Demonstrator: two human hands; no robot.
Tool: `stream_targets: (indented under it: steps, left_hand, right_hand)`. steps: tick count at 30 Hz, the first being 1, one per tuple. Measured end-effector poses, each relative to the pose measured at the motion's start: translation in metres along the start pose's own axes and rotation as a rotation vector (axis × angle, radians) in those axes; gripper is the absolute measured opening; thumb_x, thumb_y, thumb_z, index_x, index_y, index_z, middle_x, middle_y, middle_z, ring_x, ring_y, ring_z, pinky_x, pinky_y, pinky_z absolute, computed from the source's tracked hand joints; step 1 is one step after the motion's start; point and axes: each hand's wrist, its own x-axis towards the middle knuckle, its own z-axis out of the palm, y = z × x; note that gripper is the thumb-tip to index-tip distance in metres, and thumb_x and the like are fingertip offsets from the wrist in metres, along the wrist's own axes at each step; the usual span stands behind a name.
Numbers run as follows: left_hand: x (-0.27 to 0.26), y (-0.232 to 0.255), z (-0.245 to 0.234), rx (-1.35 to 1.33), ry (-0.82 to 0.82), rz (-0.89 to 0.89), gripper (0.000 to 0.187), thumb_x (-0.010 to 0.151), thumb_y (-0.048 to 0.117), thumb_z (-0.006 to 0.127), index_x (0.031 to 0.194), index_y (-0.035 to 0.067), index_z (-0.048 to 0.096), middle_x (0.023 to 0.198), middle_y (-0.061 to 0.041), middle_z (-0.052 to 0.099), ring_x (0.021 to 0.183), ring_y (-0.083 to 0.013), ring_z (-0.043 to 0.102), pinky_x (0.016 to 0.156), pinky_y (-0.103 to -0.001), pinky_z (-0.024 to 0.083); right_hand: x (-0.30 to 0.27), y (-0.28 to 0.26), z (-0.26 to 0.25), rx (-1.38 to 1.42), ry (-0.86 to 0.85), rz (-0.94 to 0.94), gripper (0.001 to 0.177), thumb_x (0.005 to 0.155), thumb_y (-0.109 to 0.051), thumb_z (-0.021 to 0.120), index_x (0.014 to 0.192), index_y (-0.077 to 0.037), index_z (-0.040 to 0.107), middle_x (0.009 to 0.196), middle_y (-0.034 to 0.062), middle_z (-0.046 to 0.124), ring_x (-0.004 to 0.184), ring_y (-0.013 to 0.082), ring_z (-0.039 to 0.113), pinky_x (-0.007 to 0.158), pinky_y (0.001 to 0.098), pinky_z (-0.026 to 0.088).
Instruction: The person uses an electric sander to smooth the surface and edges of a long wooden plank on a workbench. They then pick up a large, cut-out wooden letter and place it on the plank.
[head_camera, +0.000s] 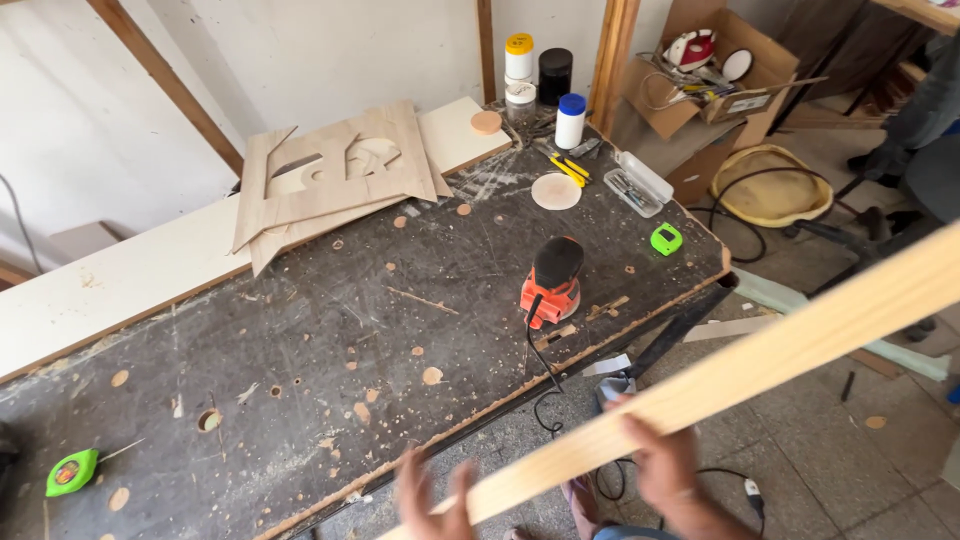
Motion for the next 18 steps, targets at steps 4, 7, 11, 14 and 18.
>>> stream_targets:
  steps: [4, 7, 11, 14, 18]
  left_hand:
    - [0.06, 0.175, 0.082, 0.018, -0.357, 0.381, 0.088, 0.077, 0.029, 0.087, 0.149, 0.001, 0.045, 0.155, -0.019, 0.051, 0.145, -0.0327, 0.049, 0.12, -0.046, 0.038]
    - [0.072, 0.227, 0.129, 0.265, -0.398, 0.12, 0.117, 0.051, 0.049, 0.095, 0.151, 0.013, 0.046, 0.139, -0.003, 0.069, 0.123, -0.0181, 0.069, 0.105, -0.033, 0.046]
    - [0.095, 0.143, 0.125, 0.287, 0.105, 0.003, 0.076, 0.042, 0.058, 0.1, 0.1, 0.014, 0.077, 0.085, 0.001, 0.083, 0.064, -0.0107, 0.074, 0.054, -0.033, 0.06]
    - [0.115, 0.098, 0.097, 0.232, 0.066, -0.013, 0.08, 0.048, 0.047, 0.097, 0.108, 0.002, 0.071, 0.093, -0.008, 0.082, 0.07, -0.0196, 0.08, 0.048, -0.03, 0.07]
    - [0.112, 0.054, 0.085, 0.151, -0.023, -0.043, 0.082, 0.051, 0.063, 0.088, 0.106, 0.004, 0.072, 0.093, -0.007, 0.081, 0.081, -0.02, 0.077, 0.062, -0.038, 0.067]
  right_hand:
    - [-0.029, 0.015, 0.083, 0.085, -0.124, -0.103, 0.067, 0.06, -0.001, 0.09, 0.12, 0.002, 0.059, 0.11, 0.0238, 0.075, 0.096, 0.0321, 0.072, 0.082, 0.046, 0.06]
    - [-0.011, 0.031, 0.085, -0.128, -0.386, -0.157, 0.077, 0.061, -0.01, 0.089, 0.128, 0.001, 0.052, 0.121, 0.0234, 0.067, 0.107, 0.0338, 0.065, 0.091, 0.0458, 0.055]
    - [0.027, 0.068, 0.084, -0.454, -0.717, -0.267, 0.094, 0.063, -0.025, 0.089, 0.141, -0.001, 0.042, 0.137, 0.0232, 0.056, 0.124, 0.0366, 0.055, 0.103, 0.0455, 0.046]
    - [0.055, 0.061, 0.088, -0.807, -1.084, -0.355, 0.111, 0.064, -0.039, 0.088, 0.153, -0.003, 0.033, 0.153, 0.0232, 0.045, 0.14, 0.0396, 0.045, 0.115, 0.0455, 0.038]
    - [0.166, 0.032, 0.131, -1.099, -0.326, -0.523, 0.029, 0.078, -0.022, 0.067, 0.106, -0.014, 0.064, 0.098, 0.0065, 0.066, 0.09, 0.0249, 0.061, 0.082, 0.0399, 0.048]
